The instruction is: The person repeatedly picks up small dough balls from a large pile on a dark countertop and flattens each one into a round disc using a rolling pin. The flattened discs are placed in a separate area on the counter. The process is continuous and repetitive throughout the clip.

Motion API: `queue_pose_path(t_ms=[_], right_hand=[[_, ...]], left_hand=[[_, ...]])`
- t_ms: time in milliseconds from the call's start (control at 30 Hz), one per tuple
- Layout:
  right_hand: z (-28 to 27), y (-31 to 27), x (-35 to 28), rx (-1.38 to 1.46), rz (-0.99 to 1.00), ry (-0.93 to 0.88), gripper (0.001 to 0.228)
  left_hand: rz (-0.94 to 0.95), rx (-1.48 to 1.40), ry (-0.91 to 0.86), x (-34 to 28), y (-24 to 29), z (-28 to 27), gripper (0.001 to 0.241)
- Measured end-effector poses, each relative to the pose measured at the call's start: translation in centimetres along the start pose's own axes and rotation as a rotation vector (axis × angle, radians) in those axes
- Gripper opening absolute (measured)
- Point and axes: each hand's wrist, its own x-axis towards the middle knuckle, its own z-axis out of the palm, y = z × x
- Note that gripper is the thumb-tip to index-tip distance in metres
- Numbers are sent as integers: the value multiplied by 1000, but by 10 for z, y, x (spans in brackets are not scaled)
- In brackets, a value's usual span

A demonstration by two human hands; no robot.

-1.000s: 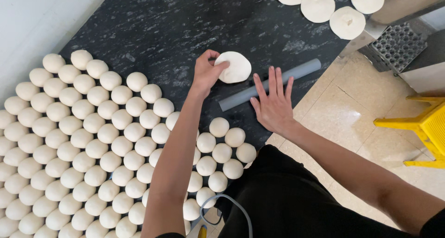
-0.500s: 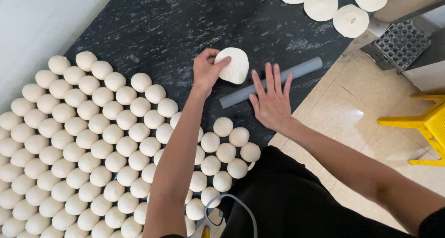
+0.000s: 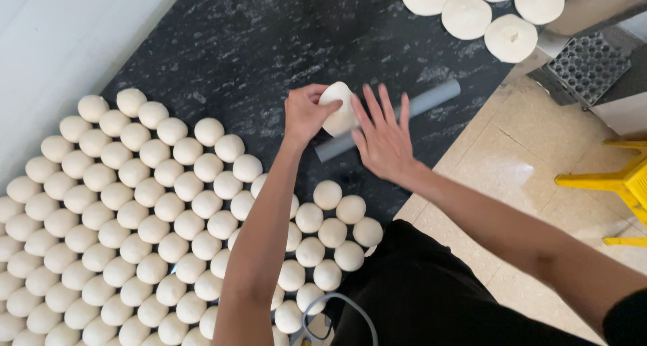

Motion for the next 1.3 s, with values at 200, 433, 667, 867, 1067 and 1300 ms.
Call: queue_pose_path(t_ms=[200, 433, 667, 867, 1067, 1300], right_hand=[[1, 56, 1, -38, 27, 64, 56], [9, 75, 27, -91, 71, 54, 55], [8, 77, 36, -112, 68, 34, 55], [5, 73, 29, -96, 68, 39, 55], [8, 70, 24, -64, 34, 63, 55], [7, 62, 18, -64, 8, 94, 53]], left_hand=[[43, -340, 141, 79, 0, 15, 46], [-146, -618, 383, 222, 7, 22, 59], [-332, -404, 518, 247, 8, 1, 39], [-164, -91, 552, 169, -22, -71, 31], [-177, 714, 338, 34, -69, -198, 51], [-94, 885, 228, -23, -68, -193, 44]])
